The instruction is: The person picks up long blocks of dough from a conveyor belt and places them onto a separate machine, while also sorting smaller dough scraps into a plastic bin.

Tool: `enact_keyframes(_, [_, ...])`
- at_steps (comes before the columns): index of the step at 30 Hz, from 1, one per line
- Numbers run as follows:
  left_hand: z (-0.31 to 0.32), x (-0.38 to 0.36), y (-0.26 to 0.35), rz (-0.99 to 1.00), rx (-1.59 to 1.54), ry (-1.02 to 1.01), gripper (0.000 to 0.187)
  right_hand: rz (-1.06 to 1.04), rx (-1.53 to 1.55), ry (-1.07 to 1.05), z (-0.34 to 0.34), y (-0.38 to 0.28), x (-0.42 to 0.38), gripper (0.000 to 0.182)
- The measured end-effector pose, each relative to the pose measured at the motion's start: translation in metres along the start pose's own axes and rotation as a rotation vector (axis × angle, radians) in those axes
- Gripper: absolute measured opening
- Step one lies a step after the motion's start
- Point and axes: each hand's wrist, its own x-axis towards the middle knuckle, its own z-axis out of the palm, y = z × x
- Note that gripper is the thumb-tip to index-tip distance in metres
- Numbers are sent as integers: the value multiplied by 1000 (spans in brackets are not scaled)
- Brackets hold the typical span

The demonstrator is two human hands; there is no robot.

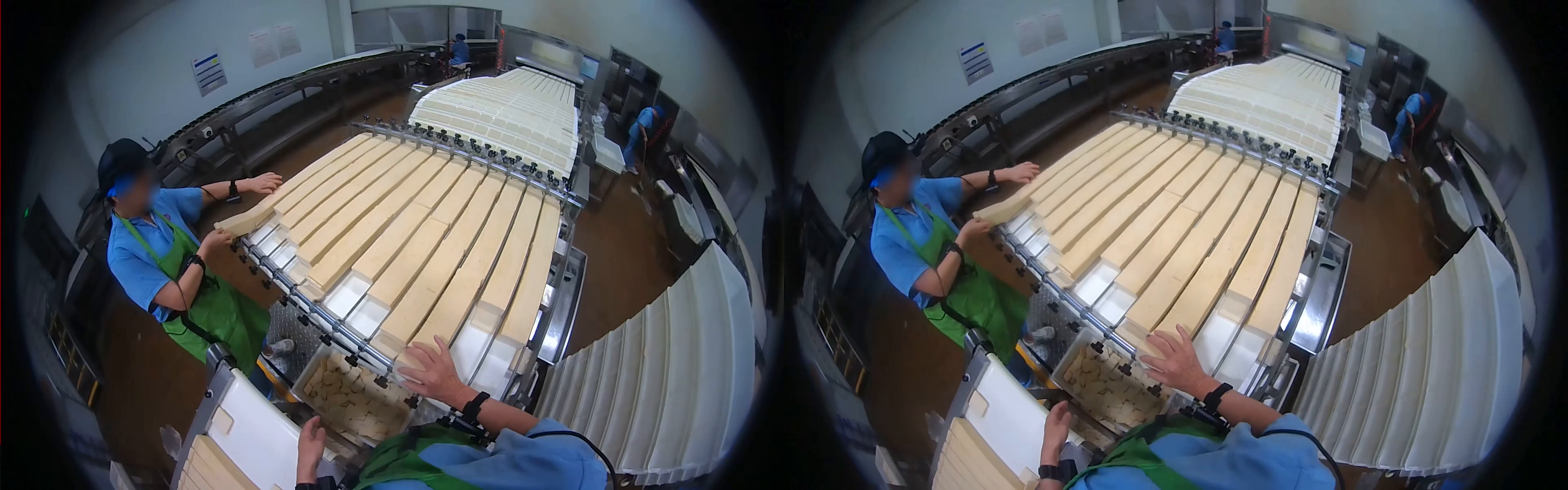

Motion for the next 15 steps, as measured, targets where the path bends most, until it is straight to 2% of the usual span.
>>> enact_keyframes(3, [-10, -30, 9, -109, 5, -4, 47, 6, -20, 18, 4, 0, -3, 29])
enact_keyframes(4, [-11, -36, 6, -104, 2, -1, 47, 13, -23, 23, 6, 1, -3, 28])
enact_keyframes(6, [-11, -48, 0, -113, -211, 9, 46, 14, -33, 20, 7, 1, -4, 27])
enact_keyframes(10, [-4, -59, 2, -18, -192, 39, 46, 22, -39, 16, 7, 0, -5, 26])
enact_keyframes(12, [0, -57, 1, 13, -294, 37, 46, 26, -30, 20, 8, 1, -5, 25])
enact_keyframes(15, [7, -66, 12, -34, -414, 19, 46, 30, -18, 41, 12, 2, -6, 23])
